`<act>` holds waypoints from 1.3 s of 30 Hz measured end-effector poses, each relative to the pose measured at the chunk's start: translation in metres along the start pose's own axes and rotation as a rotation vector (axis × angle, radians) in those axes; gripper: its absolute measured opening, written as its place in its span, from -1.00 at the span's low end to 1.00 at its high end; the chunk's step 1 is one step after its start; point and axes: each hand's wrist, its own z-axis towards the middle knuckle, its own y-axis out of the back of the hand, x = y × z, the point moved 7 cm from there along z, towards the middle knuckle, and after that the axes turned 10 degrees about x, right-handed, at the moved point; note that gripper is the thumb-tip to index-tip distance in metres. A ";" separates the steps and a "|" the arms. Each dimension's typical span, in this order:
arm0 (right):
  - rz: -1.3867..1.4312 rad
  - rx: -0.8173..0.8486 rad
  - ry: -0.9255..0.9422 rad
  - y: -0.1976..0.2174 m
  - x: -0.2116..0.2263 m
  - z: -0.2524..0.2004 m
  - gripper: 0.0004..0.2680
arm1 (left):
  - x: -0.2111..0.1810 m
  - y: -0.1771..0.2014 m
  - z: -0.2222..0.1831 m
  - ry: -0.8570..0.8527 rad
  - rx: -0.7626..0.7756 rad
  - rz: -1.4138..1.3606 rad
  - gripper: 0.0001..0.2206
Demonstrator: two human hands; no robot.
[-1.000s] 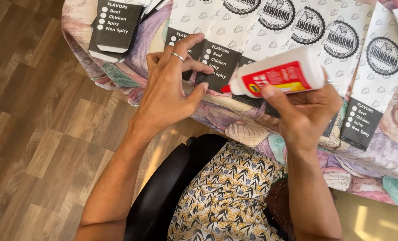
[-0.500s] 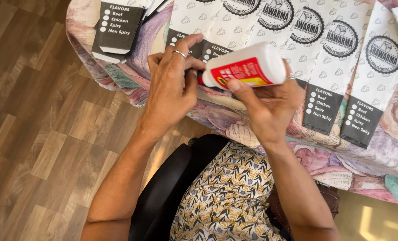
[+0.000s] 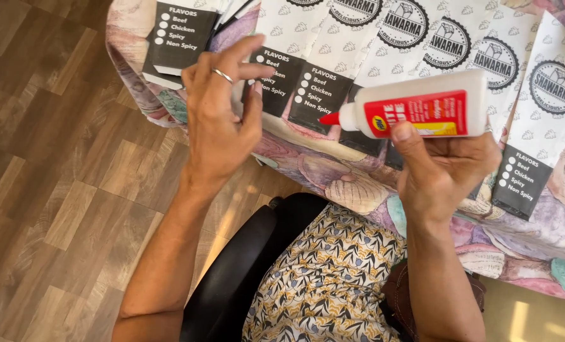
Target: The person applies glue from a squeeze bottle to the flaps of printed shawarma packaging sleeves and presses the surfaces together by hand to secure them.
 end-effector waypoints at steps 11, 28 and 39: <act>-0.078 0.276 0.027 -0.087 0.013 0.025 -0.88 | 0.007 0.021 0.002 0.222 0.276 -0.152 -0.34; 0.097 0.255 0.013 -0.067 0.013 0.026 -0.86 | 0.015 0.012 0.002 0.264 0.242 -0.167 -0.35; 0.049 0.251 0.102 -0.103 0.011 0.024 -0.84 | 0.012 0.012 0.002 0.166 0.178 -0.160 -0.43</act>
